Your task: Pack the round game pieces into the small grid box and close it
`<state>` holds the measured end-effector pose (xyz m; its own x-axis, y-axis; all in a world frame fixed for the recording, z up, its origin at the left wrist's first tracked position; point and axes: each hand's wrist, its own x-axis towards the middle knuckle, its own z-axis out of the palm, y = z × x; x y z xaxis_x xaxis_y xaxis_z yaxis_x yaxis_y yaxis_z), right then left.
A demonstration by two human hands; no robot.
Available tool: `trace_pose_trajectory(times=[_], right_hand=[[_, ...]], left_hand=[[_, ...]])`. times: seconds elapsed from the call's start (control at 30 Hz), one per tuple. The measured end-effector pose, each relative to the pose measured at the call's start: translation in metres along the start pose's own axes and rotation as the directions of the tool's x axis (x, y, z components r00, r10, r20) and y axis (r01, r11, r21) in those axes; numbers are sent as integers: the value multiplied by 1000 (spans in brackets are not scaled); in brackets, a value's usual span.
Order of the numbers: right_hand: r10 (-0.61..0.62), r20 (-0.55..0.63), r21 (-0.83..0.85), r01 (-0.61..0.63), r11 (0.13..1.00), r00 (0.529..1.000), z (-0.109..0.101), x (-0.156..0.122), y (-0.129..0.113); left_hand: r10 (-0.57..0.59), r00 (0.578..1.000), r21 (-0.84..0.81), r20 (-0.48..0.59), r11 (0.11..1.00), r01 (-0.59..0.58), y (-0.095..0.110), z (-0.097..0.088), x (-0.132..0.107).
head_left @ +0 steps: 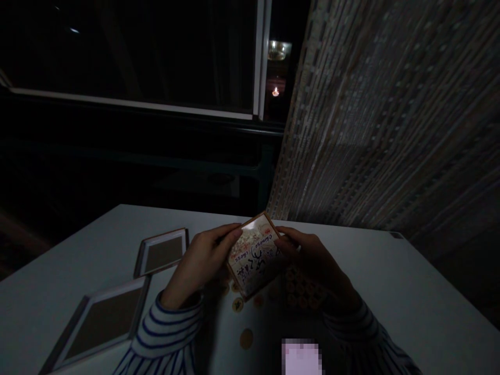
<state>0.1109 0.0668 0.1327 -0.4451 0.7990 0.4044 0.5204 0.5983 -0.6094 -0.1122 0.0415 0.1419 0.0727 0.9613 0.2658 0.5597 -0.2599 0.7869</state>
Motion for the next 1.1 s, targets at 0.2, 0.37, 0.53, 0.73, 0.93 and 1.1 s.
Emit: trace_pose_trajectory(times=[0.2,0.37,0.53,0.73,0.93,1.1], right_hand=[[-90,-5,-64,90,994,996,0,1,4],[-128,33,-166,132,977,991,-1,2,0],[-184,83,-259,199,945,979,0,3,-2],[-250,74,-304,261,916,965,2,2,-2],[-261,83,-305,274,912,962,0,1,-6],[-241,92,-301,258,918,966,0,1,-6]], left_hand=[[-19,999,33,48,999,17,0,3,-2],[-32,997,75,64,997,27,0,4,-2],[1,999,83,40,997,-4,1,6,-3],[95,989,66,111,992,-103,8,5,-8],[182,975,80,132,978,-193,10,3,-9],[162,978,74,134,982,-173,7,2,-8]])
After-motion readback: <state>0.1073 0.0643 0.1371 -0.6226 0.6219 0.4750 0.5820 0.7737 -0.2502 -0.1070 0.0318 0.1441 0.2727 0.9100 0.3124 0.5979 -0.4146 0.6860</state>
